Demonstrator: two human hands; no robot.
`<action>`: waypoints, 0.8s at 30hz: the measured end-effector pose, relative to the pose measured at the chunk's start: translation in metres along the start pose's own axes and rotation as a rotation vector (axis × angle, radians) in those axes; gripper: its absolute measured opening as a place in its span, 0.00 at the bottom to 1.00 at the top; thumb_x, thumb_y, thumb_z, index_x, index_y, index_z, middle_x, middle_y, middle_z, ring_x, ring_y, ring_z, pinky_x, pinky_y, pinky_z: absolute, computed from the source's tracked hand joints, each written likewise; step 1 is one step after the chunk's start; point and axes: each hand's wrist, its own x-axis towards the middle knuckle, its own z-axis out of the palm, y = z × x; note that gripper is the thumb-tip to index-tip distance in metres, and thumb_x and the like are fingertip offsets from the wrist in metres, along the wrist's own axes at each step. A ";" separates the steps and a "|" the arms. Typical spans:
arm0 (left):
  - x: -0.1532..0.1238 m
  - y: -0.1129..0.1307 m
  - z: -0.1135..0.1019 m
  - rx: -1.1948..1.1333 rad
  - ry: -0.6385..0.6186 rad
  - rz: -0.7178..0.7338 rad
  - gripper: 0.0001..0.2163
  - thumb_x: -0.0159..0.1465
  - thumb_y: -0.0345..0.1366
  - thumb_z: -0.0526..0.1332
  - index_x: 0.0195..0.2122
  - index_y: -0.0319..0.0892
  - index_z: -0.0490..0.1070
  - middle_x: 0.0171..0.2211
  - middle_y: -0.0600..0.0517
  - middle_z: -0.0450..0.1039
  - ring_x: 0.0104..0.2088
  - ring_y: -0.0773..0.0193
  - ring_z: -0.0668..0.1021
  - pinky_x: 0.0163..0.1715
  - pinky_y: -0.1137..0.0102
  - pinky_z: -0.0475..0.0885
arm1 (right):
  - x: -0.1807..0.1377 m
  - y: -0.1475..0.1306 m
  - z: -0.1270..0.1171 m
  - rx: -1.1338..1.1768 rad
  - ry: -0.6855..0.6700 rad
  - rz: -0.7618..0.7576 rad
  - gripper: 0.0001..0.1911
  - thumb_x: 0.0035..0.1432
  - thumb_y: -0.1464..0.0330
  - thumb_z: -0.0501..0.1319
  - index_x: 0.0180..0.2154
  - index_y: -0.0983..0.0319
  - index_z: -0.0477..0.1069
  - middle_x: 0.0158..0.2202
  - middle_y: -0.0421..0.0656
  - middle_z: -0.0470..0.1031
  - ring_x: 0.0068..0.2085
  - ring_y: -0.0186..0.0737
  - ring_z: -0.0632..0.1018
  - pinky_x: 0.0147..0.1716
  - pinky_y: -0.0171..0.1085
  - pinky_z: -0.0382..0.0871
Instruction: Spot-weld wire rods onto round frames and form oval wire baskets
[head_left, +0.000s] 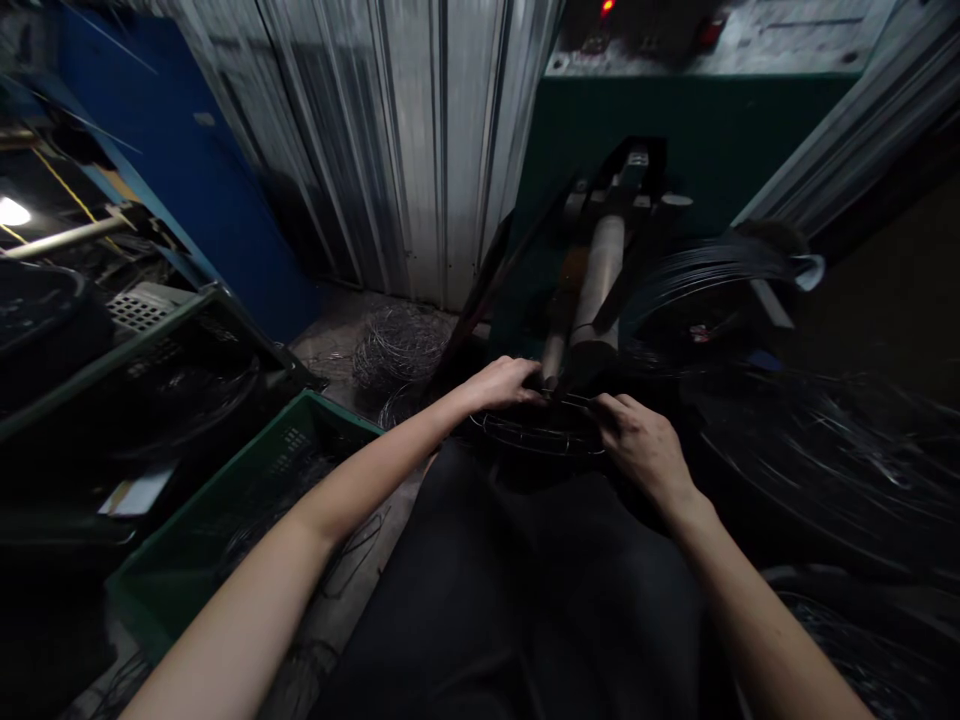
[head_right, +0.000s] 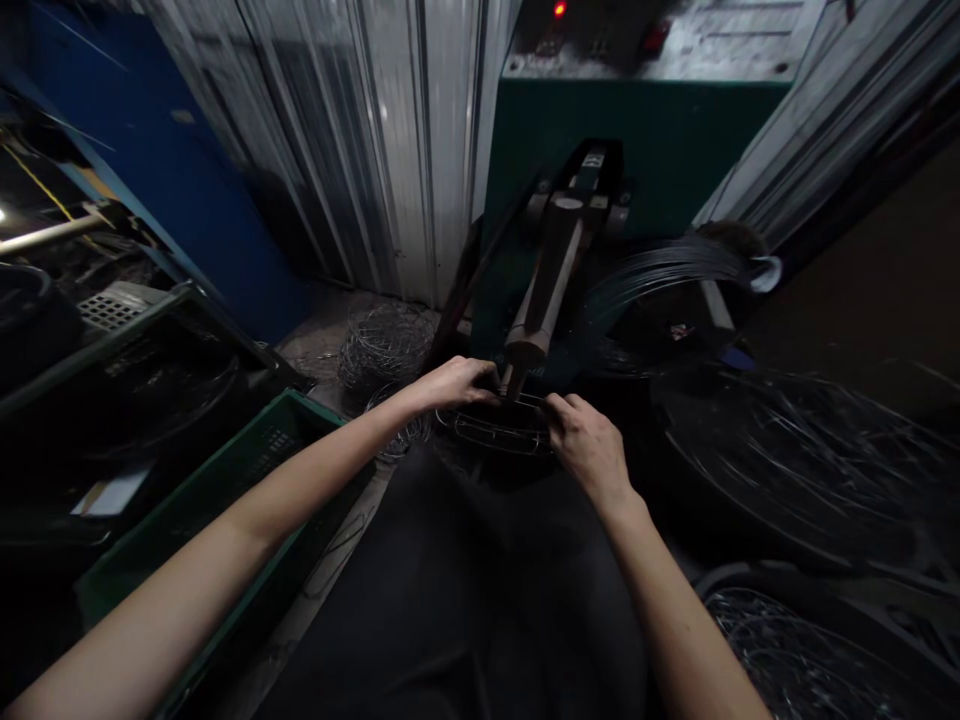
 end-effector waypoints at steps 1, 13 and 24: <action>0.001 -0.001 0.000 -0.002 0.003 -0.004 0.12 0.57 0.38 0.63 0.37 0.36 0.71 0.33 0.49 0.74 0.34 0.63 0.75 0.31 0.74 0.64 | 0.000 0.000 0.001 0.003 -0.004 0.003 0.22 0.64 0.57 0.43 0.30 0.62 0.69 0.26 0.43 0.66 0.24 0.33 0.64 0.21 0.33 0.51; -0.001 -0.009 0.009 -0.116 0.089 0.004 0.20 0.53 0.42 0.65 0.42 0.39 0.61 0.28 0.54 0.68 0.29 0.66 0.72 0.27 0.75 0.63 | -0.008 0.020 -0.022 0.191 0.078 0.098 0.12 0.60 0.62 0.53 0.39 0.60 0.70 0.37 0.46 0.72 0.34 0.40 0.74 0.33 0.36 0.66; -0.048 -0.009 0.030 -0.388 -0.071 0.024 0.22 0.51 0.46 0.66 0.39 0.42 0.58 0.31 0.55 0.67 0.31 0.68 0.72 0.31 0.74 0.66 | -0.055 0.057 -0.050 0.320 -0.145 0.178 0.14 0.58 0.62 0.52 0.40 0.57 0.73 0.40 0.42 0.75 0.40 0.41 0.75 0.42 0.40 0.69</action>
